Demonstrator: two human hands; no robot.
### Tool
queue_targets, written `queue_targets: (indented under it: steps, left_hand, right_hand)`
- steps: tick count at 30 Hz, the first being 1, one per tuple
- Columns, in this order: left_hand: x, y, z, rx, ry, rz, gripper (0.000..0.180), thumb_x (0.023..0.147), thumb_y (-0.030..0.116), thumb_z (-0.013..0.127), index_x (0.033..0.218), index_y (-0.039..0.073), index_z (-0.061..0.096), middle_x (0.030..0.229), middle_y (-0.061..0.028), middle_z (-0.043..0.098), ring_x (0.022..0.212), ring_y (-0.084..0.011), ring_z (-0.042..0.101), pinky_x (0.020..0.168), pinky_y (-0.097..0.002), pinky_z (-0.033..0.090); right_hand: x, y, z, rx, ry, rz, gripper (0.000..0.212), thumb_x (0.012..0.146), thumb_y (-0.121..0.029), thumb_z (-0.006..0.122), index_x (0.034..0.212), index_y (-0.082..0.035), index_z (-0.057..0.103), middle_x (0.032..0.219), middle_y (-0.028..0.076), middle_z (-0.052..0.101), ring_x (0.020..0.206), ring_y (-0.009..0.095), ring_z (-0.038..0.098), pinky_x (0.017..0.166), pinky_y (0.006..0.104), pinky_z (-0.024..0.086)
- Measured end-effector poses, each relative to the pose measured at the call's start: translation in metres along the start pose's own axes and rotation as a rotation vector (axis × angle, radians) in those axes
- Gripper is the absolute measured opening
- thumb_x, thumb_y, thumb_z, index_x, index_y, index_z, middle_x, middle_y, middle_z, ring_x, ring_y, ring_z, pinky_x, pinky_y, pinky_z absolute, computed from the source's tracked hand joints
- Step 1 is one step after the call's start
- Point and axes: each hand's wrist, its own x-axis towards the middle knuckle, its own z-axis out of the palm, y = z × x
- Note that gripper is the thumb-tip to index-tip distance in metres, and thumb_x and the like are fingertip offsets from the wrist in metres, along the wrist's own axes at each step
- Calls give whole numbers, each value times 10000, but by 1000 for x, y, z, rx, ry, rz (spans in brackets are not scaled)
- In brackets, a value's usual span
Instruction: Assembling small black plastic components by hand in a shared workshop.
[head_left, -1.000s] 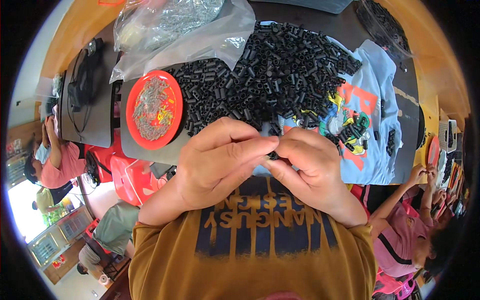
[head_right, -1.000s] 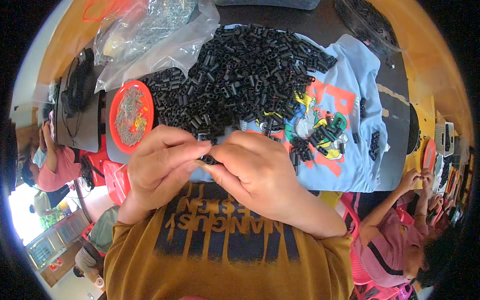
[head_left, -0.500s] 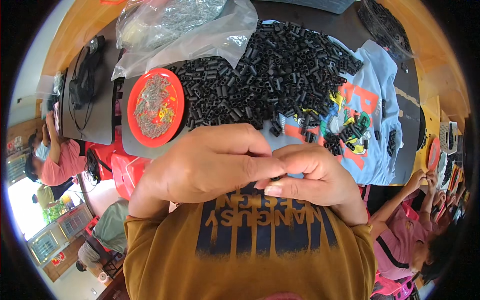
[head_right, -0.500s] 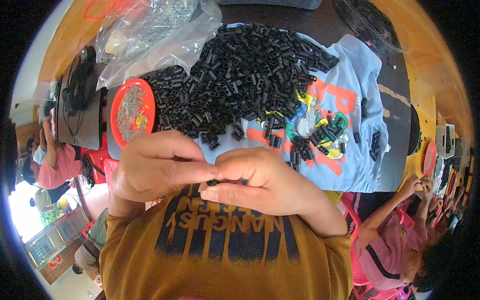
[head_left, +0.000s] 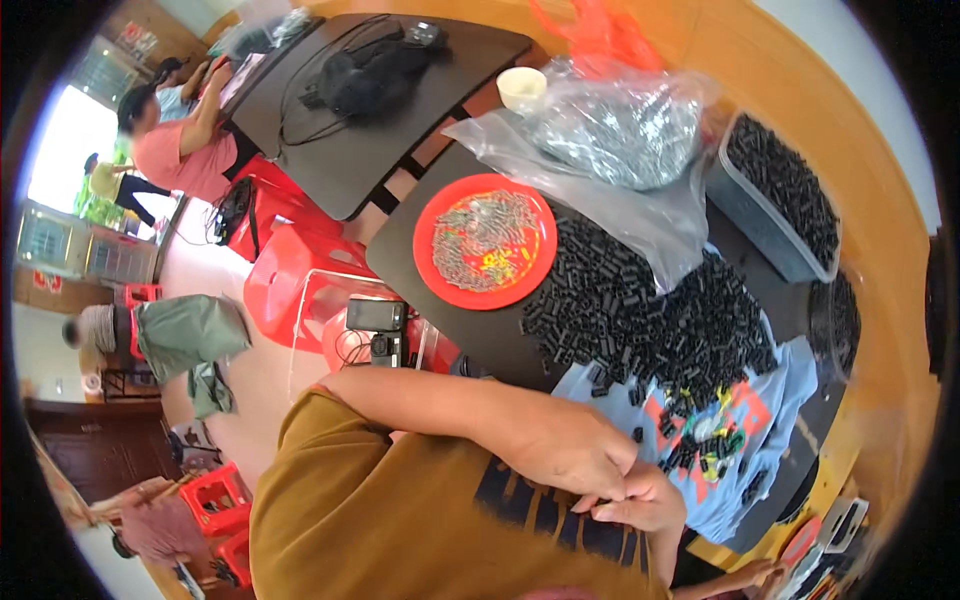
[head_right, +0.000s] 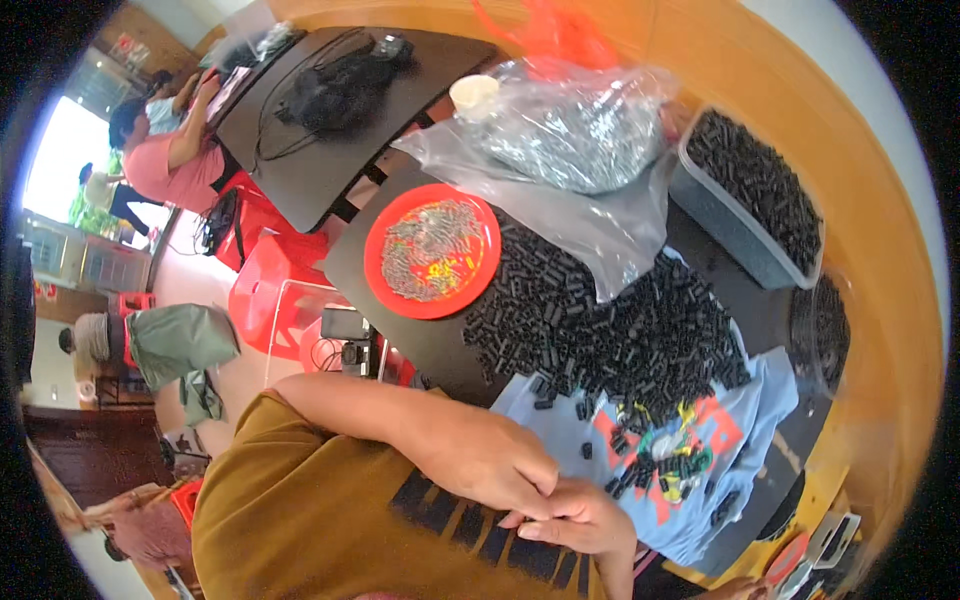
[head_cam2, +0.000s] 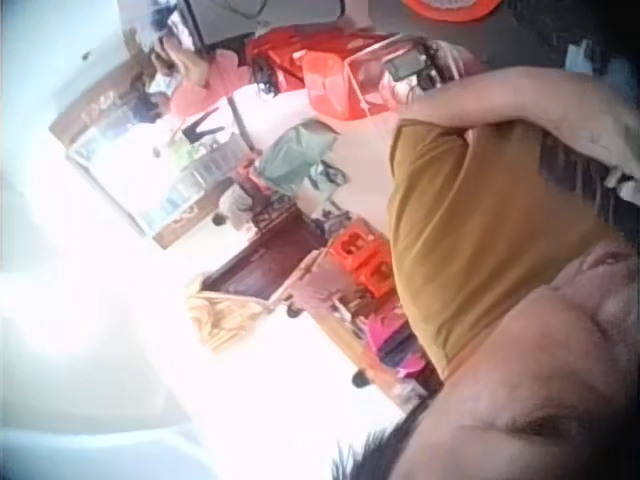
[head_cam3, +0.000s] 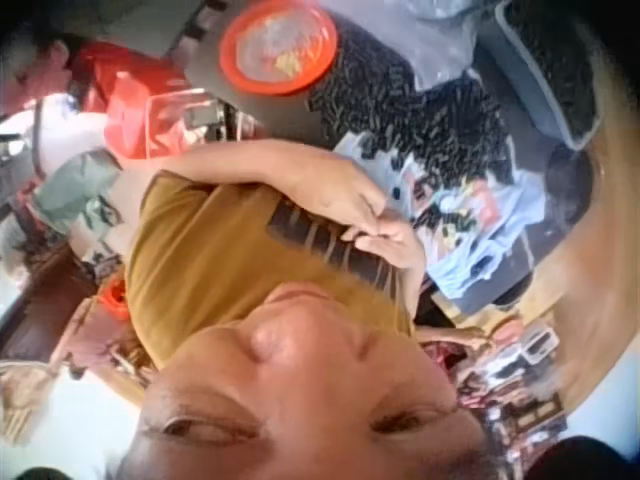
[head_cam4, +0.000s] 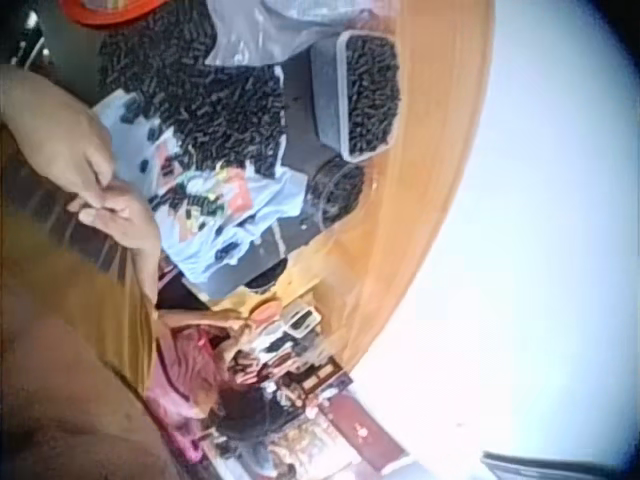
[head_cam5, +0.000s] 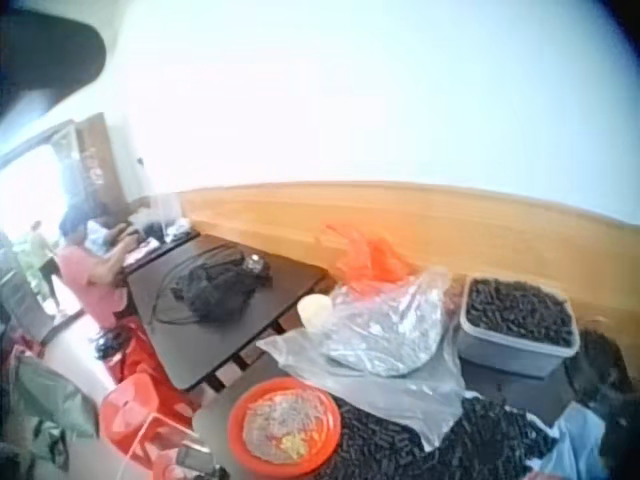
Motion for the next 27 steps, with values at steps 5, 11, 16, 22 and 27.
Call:
queue_targets:
  steps: [5,11,16,22,27]
  left_hand:
    - [-9,-27,14,138,231,413,144,851,104,574,989,75,606,852,-88,520,752,-249,579,616,-352,454]
    - [-17,-22,15,185,299,379,111,850,126,528,825,24,565,782,-117,503,729,-290,564,613,-366,443]
    - [-24,-21,21,301,360,304,165,842,165,504,782,14,531,777,-135,510,702,-318,563,592,-391,438]
    - [-25,-29,26,480,452,320,180,800,176,507,771,1,539,771,-155,516,691,-331,556,580,-404,432]
    - [-19,-29,28,570,529,323,189,802,174,505,757,-7,535,765,-161,511,722,-330,547,604,-406,430]
  right_hand:
    - [6,0,5,-32,5,23,169,839,-111,627,909,41,655,925,131,666,906,219,622,804,303,465]
    - [7,-3,13,154,193,106,146,824,-63,614,909,51,647,918,119,664,851,180,623,738,284,476]
    - [16,-3,26,-35,332,139,161,781,-85,626,849,59,652,846,99,658,778,142,603,709,257,454]
    - [23,-10,39,-289,509,94,140,810,-77,612,878,44,630,827,67,618,752,123,551,678,253,413]
    - [22,-4,36,-399,615,58,152,831,-109,611,873,37,621,814,63,597,727,110,518,657,250,394]
